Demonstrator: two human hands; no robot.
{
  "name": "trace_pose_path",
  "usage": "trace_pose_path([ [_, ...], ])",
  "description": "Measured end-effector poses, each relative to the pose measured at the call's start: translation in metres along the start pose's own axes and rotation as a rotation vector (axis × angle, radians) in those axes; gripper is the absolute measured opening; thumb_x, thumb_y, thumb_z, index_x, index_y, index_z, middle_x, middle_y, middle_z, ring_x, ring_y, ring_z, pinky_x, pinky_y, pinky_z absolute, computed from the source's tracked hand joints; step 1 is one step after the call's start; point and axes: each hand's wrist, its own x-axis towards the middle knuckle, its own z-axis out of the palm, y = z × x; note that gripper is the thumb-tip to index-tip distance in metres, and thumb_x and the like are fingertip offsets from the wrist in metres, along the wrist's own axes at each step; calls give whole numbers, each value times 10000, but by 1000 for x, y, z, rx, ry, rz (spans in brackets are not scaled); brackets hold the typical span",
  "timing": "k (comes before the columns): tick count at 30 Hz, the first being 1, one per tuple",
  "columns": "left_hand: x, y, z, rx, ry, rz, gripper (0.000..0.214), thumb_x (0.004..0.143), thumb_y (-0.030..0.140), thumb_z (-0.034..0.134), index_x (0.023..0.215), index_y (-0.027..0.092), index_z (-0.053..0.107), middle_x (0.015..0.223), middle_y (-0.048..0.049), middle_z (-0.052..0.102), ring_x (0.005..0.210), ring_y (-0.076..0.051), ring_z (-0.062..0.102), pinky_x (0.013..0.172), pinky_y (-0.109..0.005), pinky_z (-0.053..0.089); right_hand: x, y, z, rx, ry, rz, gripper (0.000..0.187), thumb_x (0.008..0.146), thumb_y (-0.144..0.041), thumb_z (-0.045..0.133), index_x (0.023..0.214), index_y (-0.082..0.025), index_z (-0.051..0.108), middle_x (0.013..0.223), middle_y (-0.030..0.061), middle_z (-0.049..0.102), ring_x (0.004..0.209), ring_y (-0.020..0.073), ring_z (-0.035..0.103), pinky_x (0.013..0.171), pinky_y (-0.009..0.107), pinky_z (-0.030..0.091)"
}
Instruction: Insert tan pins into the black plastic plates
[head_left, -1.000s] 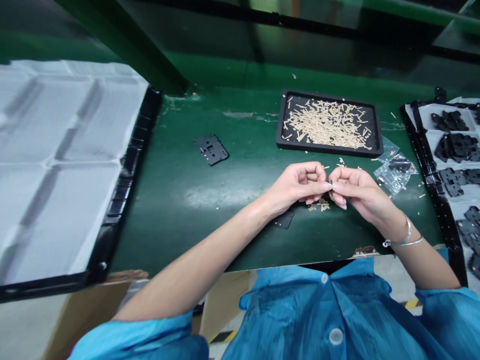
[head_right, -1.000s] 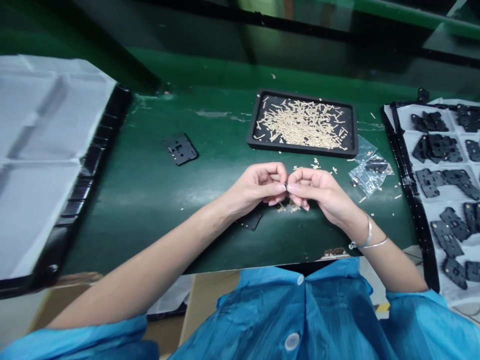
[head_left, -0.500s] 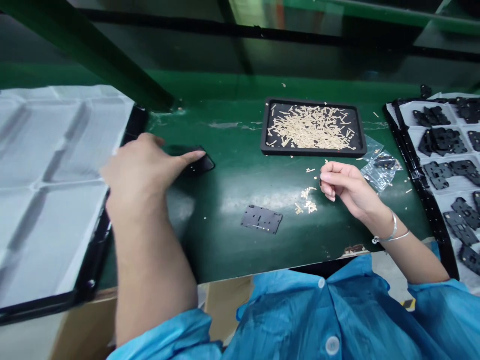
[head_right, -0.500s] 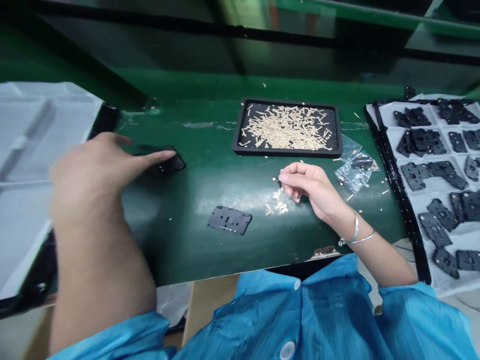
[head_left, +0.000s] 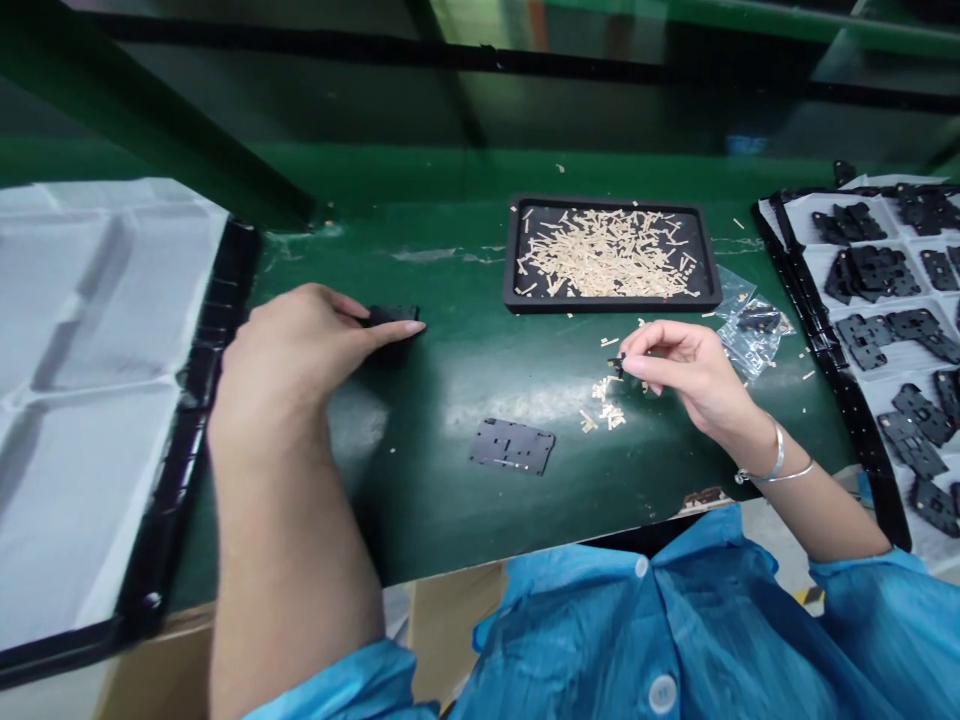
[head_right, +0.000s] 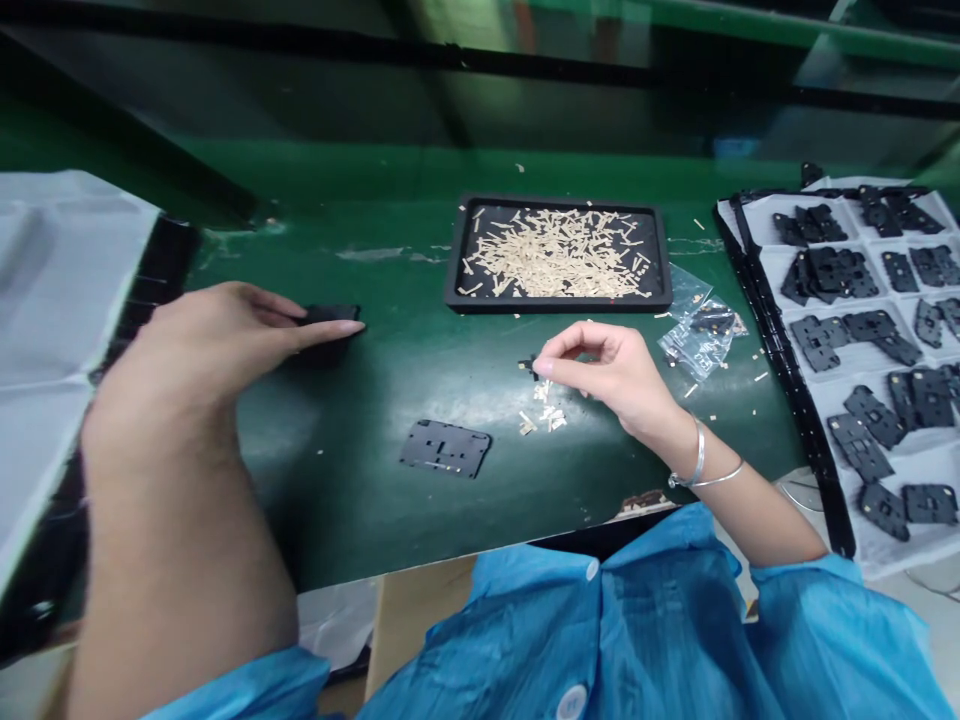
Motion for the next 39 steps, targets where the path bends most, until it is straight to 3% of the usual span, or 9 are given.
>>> trace_pose_path([
  [2,0,4,3,92,19,-102,415,520,337,825,666,216,455,681,-8,488,762,-272,516,775,-439,425,-1,1,1,-42,26,-62,126,623,-221,766,606,-168,653,746,23,687,672,97,586,460,189,355],
  [6,-17,30,20,-179,125,93,208,669,230,689,693,198,485,668,4,486,672,-176,453,675,-323,379,-2,2,2,-78,44,-103,110,653,-209,730,616,-170,635,763,35,690,740,124,617,486,202,378],
  [8,-33,45,32,-633,34,165,169,689,245,668,741,187,519,698,4,539,639,-140,479,592,-270,394,-2,3,3,-76,58,-101,110,660,-220,716,629,-167,626,754,32,687,680,105,590,478,200,371],
  [10,-51,57,45,-915,-234,167,233,681,309,694,795,195,525,664,12,573,556,-127,500,452,-229,378,-3,4,5,-87,89,-92,124,666,-244,710,642,-164,619,754,31,687,626,85,553,461,194,353],
  [13,-77,67,60,-1047,-502,152,305,666,301,764,832,192,533,695,31,596,508,-96,509,417,-202,444,-3,6,7,-124,153,-92,139,685,-268,698,665,-158,615,771,35,686,590,72,519,442,191,328],
  [15,-88,68,66,-1098,-563,141,322,663,294,788,812,189,523,693,41,597,520,-82,522,472,-193,492,-3,6,8,-144,198,-97,139,692,-266,696,669,-158,611,744,28,677,583,74,522,448,193,337],
  [21,-100,64,74,-1069,-507,189,264,717,284,771,820,191,547,749,21,626,660,-98,585,620,-176,519,-6,0,12,-145,225,-57,186,689,-284,749,704,-167,606,615,-13,645,558,88,582,499,208,435],
  [27,-104,62,75,-1068,-410,228,220,740,235,760,837,197,566,742,36,601,662,-81,560,632,-151,500,-8,-4,12,-229,216,-78,124,735,-252,679,691,-165,602,543,-47,564,490,62,489,453,201,373],
  [39,-95,62,78,-1248,-334,245,321,690,311,817,810,186,547,709,41,578,537,-66,538,473,-164,514,-12,-2,15,-346,178,-201,113,746,-161,647,675,-179,562,611,-35,602,538,81,556,476,216,397],
])
